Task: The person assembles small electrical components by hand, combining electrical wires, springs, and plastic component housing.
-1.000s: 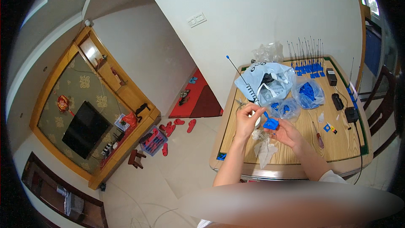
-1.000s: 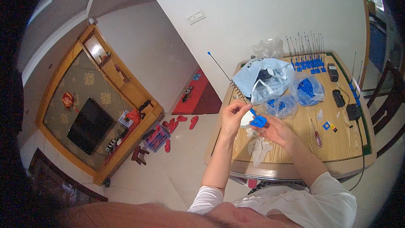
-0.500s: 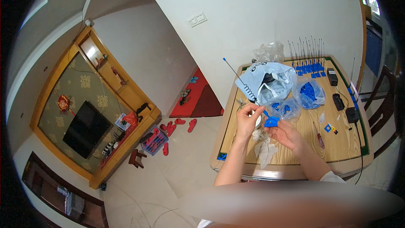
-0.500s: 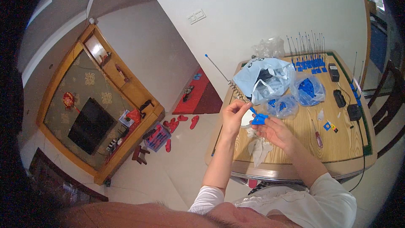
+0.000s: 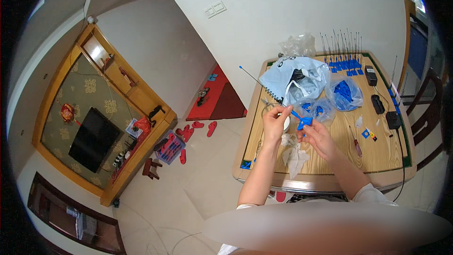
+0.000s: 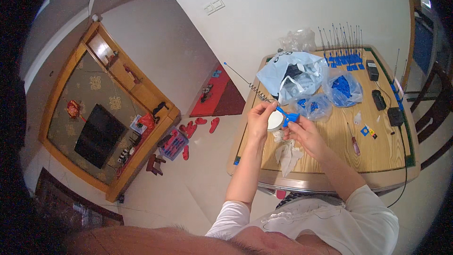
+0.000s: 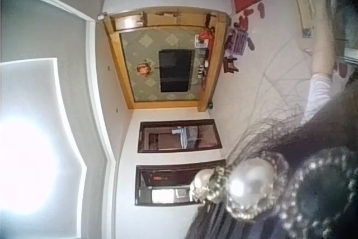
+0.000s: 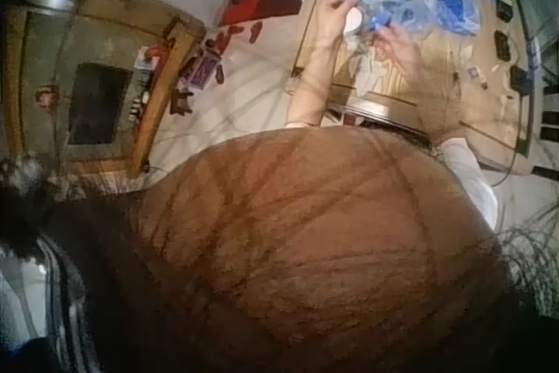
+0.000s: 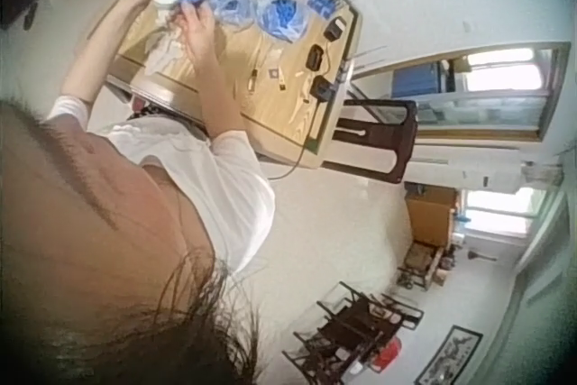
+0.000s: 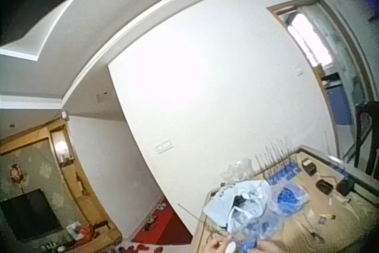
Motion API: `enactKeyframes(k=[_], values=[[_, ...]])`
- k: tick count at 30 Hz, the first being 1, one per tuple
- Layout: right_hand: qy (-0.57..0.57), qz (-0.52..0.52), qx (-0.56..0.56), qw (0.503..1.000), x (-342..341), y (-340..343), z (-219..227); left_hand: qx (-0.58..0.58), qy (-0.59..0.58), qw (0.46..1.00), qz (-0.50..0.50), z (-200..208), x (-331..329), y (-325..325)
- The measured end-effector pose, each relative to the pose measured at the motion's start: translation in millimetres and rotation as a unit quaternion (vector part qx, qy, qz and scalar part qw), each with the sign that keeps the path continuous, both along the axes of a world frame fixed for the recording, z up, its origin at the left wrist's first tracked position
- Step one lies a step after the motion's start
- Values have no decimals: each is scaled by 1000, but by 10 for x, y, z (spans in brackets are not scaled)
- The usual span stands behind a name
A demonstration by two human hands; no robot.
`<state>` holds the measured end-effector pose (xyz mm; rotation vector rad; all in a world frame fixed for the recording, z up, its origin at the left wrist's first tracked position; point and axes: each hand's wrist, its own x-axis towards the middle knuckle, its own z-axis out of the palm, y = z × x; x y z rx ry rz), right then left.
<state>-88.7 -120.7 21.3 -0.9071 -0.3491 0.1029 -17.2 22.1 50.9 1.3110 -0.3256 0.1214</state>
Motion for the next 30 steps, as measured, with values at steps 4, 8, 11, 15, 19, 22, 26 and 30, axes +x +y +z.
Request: enactKeyframes(k=[4,8,11,15,19,22,26,30], values=[[-15,-79,-98,992,2,39,1,-3,12,1000,-5,-45,27,3],[-68,-160,-165,971,59,64,-100,-3,21,1000,-10,-39,7,-7],[-96,-184,-188,960,77,85,-182,-13,6,1000,-10,-54,-4,-20],[-108,-189,-206,954,84,61,-174,-8,8,1000,-12,-51,-15,-36],[-98,-193,-225,950,58,73,-138,-16,-6,1000,-5,-72,-24,-37],[-100,-193,-229,949,56,54,-141,-10,-3,1000,-2,-81,-24,-47],[-88,-187,-224,952,32,58,-106,12,5,1000,9,-98,-22,-38],[-98,-186,-213,954,53,49,-133,-1,-22,1000,16,-82,-24,-74]])
